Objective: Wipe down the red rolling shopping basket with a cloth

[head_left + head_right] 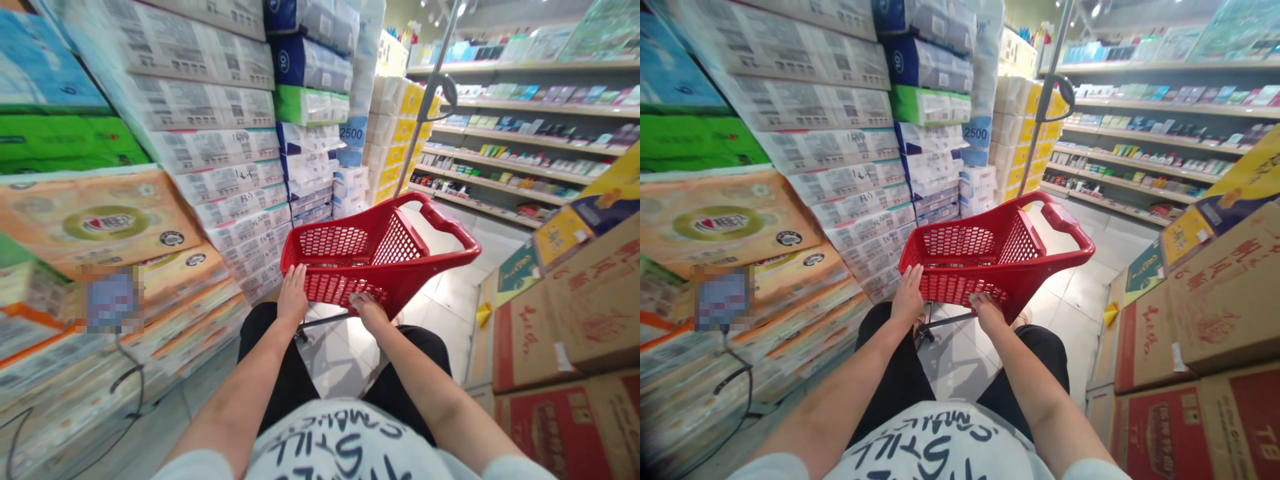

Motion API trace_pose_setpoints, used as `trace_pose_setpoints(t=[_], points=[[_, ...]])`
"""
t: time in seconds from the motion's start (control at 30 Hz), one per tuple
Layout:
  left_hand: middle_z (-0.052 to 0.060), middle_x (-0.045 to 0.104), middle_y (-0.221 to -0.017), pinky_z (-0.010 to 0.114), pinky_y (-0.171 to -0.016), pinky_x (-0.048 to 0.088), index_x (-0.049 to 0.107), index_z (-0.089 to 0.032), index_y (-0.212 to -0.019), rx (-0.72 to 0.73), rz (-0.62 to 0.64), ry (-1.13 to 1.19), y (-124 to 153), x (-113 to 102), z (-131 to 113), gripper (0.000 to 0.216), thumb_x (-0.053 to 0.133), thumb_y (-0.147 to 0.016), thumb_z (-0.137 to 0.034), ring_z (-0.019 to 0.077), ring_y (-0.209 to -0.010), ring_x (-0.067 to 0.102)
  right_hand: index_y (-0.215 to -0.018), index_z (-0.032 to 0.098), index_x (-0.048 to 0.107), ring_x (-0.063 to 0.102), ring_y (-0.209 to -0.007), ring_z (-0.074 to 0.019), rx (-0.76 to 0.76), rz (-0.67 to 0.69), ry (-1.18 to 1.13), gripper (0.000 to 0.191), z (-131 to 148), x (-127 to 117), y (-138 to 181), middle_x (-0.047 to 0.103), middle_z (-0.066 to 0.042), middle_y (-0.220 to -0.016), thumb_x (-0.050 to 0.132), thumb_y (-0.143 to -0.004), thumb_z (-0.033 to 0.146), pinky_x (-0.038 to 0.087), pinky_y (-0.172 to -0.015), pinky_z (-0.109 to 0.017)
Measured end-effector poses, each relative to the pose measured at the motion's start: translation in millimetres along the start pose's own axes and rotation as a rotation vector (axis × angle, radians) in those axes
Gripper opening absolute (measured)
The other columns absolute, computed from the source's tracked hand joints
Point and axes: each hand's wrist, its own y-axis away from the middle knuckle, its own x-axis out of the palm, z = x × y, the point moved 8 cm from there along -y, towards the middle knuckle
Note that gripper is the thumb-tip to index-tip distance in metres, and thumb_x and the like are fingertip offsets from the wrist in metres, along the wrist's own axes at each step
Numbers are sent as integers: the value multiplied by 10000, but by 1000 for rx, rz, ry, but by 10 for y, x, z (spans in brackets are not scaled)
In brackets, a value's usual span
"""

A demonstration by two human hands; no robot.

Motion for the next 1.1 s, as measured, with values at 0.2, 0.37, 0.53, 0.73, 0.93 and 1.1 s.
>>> trace_pose_setpoints(t=[0.2, 0.37, 0.53, 0.73, 0.93, 1.1], points=[[158, 433, -1446, 462, -1156, 300, 343, -78, -1420, 19, -42, -2, 1, 3, -9, 635, 347, -789, -5, 251, -1439, 204, -1159, 248, 641, 521, -1038, -184, -26, -167, -17, 346, 45, -422, -25, 618, -51, -1153, 464, -892, 117, 472, -834, -260], [159, 437, -1439, 471, -1152, 305, 338, -95, -1421, 11, -56, -6, 11, 14, -7, 624, 356, -803, -21, 255, -1439, 202, -1149, 219, 646, 507, -1021, -196, -66, -339, -12, 318, 11, -799, -3, 619, -73, -1124, 475, -894, 134, 459, -900, -282], [167, 442, -1432, 479, -1143, 317, 346, -94, -1412, 15, -64, -17, 0, 5, -17, 600, 348, -816, -29, 260, -1434, 219, -1171, 232, 635, 495, -1109, -203, -24, -145, 45, 320, -275, -394, 159, 604, -64, -1208, 477, -906, 145, 450, -928, -292], [196, 457, -1408, 482, -1136, 326, 377, -59, -1380, 20, -80, -29, -19, -5, -54, 567, 345, -815, -29, 271, -1429, 231, -1186, 237, 628, 502, -1097, -197, 13, -189, 60, 327, -361, -504, 183, 595, -57, -1225, 445, -927, 157, 449, -915, -276], [217, 456, -1401, 482, -1142, 315, 381, -31, -1371, 24, -101, -38, -17, -7, -78, 555, 347, -816, -31, 273, -1437, 204, -1147, 225, 652, 503, -1079, -204, 54, -235, 78, 347, -414, -728, 185, 607, -60, -1206, 426, -908, 114, 449, -918, -282], [202, 453, -1406, 479, -1139, 322, 368, -54, -1382, 25, -94, -38, -18, -4, -82, 561, 342, -822, -34, 269, -1434, 216, -1247, 216, 597, 495, -1114, -224, 107, -101, 127, 390, -637, -278, 442, 580, -90, -1264, 466, -891, 127, 418, -966, -307]])
